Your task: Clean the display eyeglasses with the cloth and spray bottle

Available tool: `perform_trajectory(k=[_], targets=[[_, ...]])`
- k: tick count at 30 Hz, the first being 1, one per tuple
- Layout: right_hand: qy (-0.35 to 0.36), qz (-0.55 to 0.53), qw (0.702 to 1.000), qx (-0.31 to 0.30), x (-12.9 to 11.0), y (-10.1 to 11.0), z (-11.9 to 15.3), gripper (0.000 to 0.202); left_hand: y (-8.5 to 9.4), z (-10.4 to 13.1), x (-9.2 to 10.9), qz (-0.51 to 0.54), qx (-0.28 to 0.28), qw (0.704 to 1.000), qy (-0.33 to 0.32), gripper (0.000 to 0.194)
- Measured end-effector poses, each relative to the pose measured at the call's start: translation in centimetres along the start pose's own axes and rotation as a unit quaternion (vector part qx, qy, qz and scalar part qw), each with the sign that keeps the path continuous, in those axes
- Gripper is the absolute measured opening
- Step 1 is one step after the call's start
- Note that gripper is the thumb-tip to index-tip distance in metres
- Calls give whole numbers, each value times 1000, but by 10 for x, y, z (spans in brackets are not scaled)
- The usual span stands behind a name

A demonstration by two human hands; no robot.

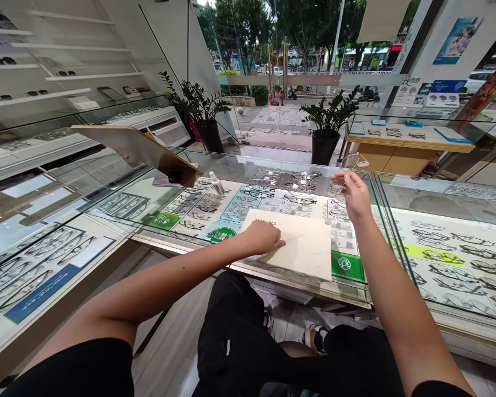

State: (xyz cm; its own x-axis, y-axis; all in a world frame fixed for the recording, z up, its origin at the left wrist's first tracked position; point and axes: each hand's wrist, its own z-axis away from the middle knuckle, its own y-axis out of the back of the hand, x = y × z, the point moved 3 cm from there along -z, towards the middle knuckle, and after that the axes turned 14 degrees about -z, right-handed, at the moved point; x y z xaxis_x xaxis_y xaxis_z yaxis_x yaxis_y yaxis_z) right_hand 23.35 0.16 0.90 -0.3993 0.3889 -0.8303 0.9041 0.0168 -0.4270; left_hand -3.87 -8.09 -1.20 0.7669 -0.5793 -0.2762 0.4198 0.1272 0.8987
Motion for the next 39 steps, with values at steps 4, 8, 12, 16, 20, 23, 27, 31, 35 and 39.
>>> perform_trajectory(k=[4,8,12,16,20,23,27,31,35,39], targets=[[-1,3,1000,-2,1,0,0,28,-1,-2,2,34,-23,999,23,41],[-3,5,1000,0,2,1,-1,30,3,-2,-2,69,-16,997,27,33],[-2,1,1000,-3,3,2,-1,29,8,0,-14,118,-19,991,65,22],[1,7,1000,-7,3,2,-1,30,25,7,-30,195,8,979,58,24],[1,5,1000,-5,2,1,0,28,59,18,-51,310,44,949,37,23],[-1,-3,1000,-5,2,1,-1,27,83,25,-66,376,55,924,51,16],[-3,-3,1000,0,3,2,-1,28,102,26,-77,437,93,892,66,5],[-16,5,1000,-27,3,-2,1,32,110,17,-79,540,143,827,69,19],[-33,16,998,-58,-1,-11,7,32,112,1,-78,602,181,773,89,17],[-69,10,993,-100,-7,-24,17,31,114,-21,-75,597,242,760,87,10]])
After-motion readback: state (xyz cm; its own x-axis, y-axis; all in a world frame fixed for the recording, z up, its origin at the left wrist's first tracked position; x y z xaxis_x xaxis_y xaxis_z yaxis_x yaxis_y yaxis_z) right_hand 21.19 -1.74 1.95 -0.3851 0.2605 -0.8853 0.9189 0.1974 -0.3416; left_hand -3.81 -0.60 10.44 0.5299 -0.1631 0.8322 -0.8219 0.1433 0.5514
